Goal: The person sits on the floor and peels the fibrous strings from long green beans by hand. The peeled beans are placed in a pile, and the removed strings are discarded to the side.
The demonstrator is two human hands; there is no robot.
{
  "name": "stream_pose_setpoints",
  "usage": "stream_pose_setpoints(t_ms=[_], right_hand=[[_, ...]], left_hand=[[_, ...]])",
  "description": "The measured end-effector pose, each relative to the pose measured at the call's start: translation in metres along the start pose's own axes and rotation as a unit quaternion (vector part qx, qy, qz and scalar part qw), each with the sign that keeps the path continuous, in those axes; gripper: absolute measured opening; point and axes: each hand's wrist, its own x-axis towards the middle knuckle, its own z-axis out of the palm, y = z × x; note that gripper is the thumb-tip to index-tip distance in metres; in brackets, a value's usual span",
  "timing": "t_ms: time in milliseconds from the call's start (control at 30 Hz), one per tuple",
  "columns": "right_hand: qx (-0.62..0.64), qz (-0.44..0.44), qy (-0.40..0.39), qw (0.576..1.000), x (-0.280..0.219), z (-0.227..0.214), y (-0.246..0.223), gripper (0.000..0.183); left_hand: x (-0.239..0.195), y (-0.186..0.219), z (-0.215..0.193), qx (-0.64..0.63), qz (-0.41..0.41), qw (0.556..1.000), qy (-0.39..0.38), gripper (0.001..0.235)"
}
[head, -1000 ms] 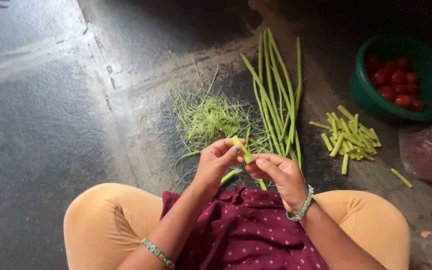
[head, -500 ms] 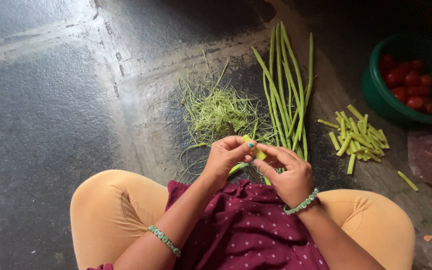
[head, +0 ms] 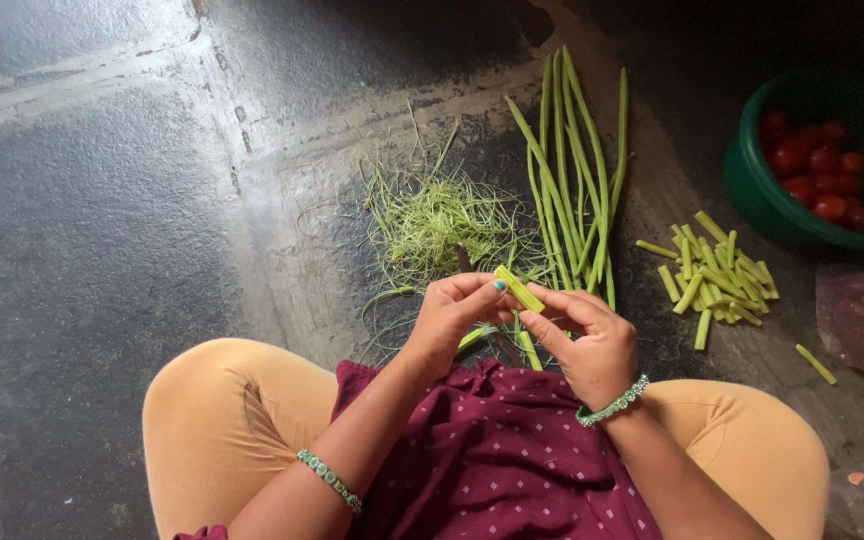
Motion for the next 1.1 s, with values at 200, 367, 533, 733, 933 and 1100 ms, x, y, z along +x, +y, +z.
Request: stream_pose_setpoints(t_ms=[200, 367, 533, 733, 933, 1100], right_hand=[[-0.028, -0.022, 0.013, 0.999, 0.000, 0.000, -0.004, 0.033], [-0.016, -0.034, 0.019, 0.999, -0.001, 0.001, -0.005, 0.031], [-0.078, -0.097, 0.030, 0.992, -0.001, -0.001, -0.008, 0.031], [-0.120, -0.131, 0.041, 0.983, -0.001, -0.001, -0.012, 0.031], [-0.121, -0.132, 0.044, 0.983, -0.001, -0.001, -0.014, 0.031], [-0.123, -0.133, 0.048, 0.982, -0.001, -0.002, -0.014, 0.031]], left_hand=[[-0.001, 0.001, 0.002, -0.007, 0.010, 1.000, 0.004, 0.025], [0.000, 0.000, 0.001, 0.000, 0.005, 1.000, 0.008, 0.025], [0.000, 0.003, 0.003, 0.004, -0.004, 1.000, 0.015, 0.029], [-0.007, 0.013, 0.012, 0.067, 0.071, 0.994, 0.040, 0.039], [-0.017, 0.022, 0.023, 0.310, 0.158, 0.931, 0.110, 0.037], [-0.018, 0.025, 0.024, 0.345, 0.199, 0.911, 0.103, 0.038]])
